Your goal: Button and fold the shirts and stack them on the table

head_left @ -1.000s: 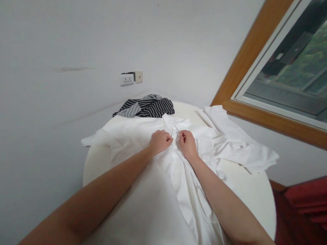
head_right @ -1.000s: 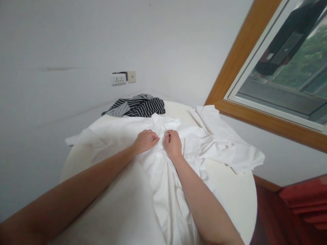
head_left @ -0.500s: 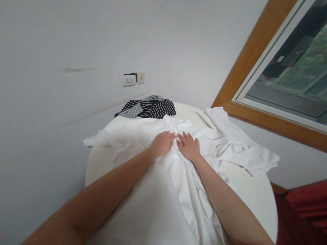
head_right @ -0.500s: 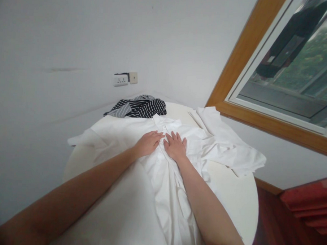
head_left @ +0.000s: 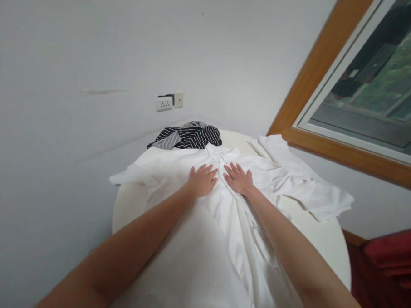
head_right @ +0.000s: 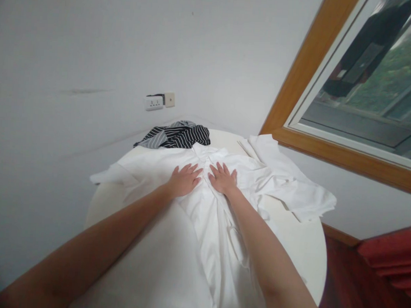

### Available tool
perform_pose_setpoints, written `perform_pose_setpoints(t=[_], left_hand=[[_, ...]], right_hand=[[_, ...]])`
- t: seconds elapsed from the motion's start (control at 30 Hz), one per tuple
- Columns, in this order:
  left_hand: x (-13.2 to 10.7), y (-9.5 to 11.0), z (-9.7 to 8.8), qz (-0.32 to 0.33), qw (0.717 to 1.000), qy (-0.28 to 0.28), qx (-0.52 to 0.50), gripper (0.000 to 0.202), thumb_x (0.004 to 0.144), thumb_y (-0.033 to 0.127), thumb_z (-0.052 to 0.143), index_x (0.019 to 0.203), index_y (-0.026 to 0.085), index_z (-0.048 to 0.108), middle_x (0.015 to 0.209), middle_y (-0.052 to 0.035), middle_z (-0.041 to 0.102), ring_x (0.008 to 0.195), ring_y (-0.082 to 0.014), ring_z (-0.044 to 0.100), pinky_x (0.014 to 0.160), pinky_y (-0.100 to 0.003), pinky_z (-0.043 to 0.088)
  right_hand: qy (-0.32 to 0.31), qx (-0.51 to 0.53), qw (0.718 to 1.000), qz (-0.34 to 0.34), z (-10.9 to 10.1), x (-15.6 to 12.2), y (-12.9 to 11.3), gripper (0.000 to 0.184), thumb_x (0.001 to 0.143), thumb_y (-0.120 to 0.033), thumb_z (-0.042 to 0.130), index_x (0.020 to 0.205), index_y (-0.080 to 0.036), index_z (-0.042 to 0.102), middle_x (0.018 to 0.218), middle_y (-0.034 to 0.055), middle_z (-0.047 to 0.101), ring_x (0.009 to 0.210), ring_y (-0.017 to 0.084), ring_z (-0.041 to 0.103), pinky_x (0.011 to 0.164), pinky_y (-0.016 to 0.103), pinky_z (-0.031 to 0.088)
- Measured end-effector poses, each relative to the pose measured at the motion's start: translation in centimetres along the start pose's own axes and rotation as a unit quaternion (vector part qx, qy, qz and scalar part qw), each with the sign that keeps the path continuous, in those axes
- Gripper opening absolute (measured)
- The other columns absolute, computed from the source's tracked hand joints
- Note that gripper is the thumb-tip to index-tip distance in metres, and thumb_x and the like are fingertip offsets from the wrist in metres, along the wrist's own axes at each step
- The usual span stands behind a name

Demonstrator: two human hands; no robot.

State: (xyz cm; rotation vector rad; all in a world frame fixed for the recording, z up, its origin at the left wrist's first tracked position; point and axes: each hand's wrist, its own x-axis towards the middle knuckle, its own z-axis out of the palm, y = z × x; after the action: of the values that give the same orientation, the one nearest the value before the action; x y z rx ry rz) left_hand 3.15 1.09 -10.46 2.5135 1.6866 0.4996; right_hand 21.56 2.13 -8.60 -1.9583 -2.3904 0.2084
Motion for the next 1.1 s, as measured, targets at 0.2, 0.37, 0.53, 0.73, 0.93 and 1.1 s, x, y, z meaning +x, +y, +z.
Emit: perform_pose_setpoints(t=[0.2,0.37,0.53,0.73,0.93,1.1], left_hand=[[0.2,0.0,0.3,-0.007,1.0,-0.013,-0.008,0.048,0.093,0.039,0.033,0.139,0.034,0.043,0.152,-0.0047,0.033,0.14,-0.0328,0.025,0.107,-0.069,0.009],[0.5,-0.2,0.5,-0.011,1.0,-0.012,-0.011,0.048,0.092,0.041,0.033,0.139,0.035,0.044,0.151,-0.0041,0.034,0.14,-0.0323,0.025,0.108,-0.068,0.01],[0.5,-0.1,0.4,-0.014,1.0,-0.008,-0.005,0.049,0.092,0.04,0.032,0.139,0.034,0.043,0.152,-0.0048,0.033,0.14,-0.0328,0.025,0.107,-0.069,0.01],[0.5,0.0,0.4,-0.01,1.0,-0.009,0.016,0.051,0.093,0.041,0.029,0.141,0.032,0.04,0.152,-0.0056,0.031,0.14,-0.0316,0.025,0.107,-0.069,0.011],[0.3,0.3,0.3,-0.004,0.999,0.023,0.029,0.046,0.093,0.038,0.034,0.137,0.028,0.046,0.148,-0.0085,0.039,0.136,-0.0334,0.031,0.105,-0.069,0.017],[0.2,1.7,-1.6,0.075,0.993,0.091,0.03,0.028,0.085,0.025,0.052,0.112,0.023,0.06,0.12,-0.0084,0.06,0.116,-0.0268,0.048,0.106,-0.052,0.027]], right_hand=[[0.103,0.081,0.991,-0.041,0.5,-0.5,1.1,0.042,0.095,-0.04,0.039,0.135,-0.032,0.048,0.148,0.0018,0.041,0.139,0.02,0.029,0.112,0.053,0.016],[0.203,0.22,0.947,-0.114,-1.0,-2.2,2.3,0.029,0.091,-0.028,0.044,0.111,-0.019,0.064,0.115,0.0068,0.064,0.111,0.015,0.054,0.099,0.03,0.038],[0.092,0.198,0.964,-0.15,-2.8,-6.6,2.9,0.029,0.082,-0.042,0.06,0.099,-0.019,0.063,0.088,0.0031,0.063,0.074,0.014,0.056,0.071,0.025,0.044],[0.068,0.179,0.973,-0.13,-2.6,-9.1,3.1,0.02,0.086,-0.033,0.051,0.076,-0.017,0.06,0.079,0.0036,0.059,0.07,0.015,0.053,0.068,0.026,0.039],[0.109,0.362,0.924,-0.045,-2.2,-8.0,4.1,0.032,0.084,-0.046,0.047,0.072,-0.019,0.06,0.067,0.0001,0.058,0.067,0.016,0.052,0.065,0.027,0.038],[0.098,0.476,0.874,-0.006,-1.2,-6.9,5.2,0.037,0.076,-0.054,0.052,0.072,-0.018,0.06,0.065,-0.0007,0.059,0.063,0.015,0.05,0.064,0.028,0.039]])
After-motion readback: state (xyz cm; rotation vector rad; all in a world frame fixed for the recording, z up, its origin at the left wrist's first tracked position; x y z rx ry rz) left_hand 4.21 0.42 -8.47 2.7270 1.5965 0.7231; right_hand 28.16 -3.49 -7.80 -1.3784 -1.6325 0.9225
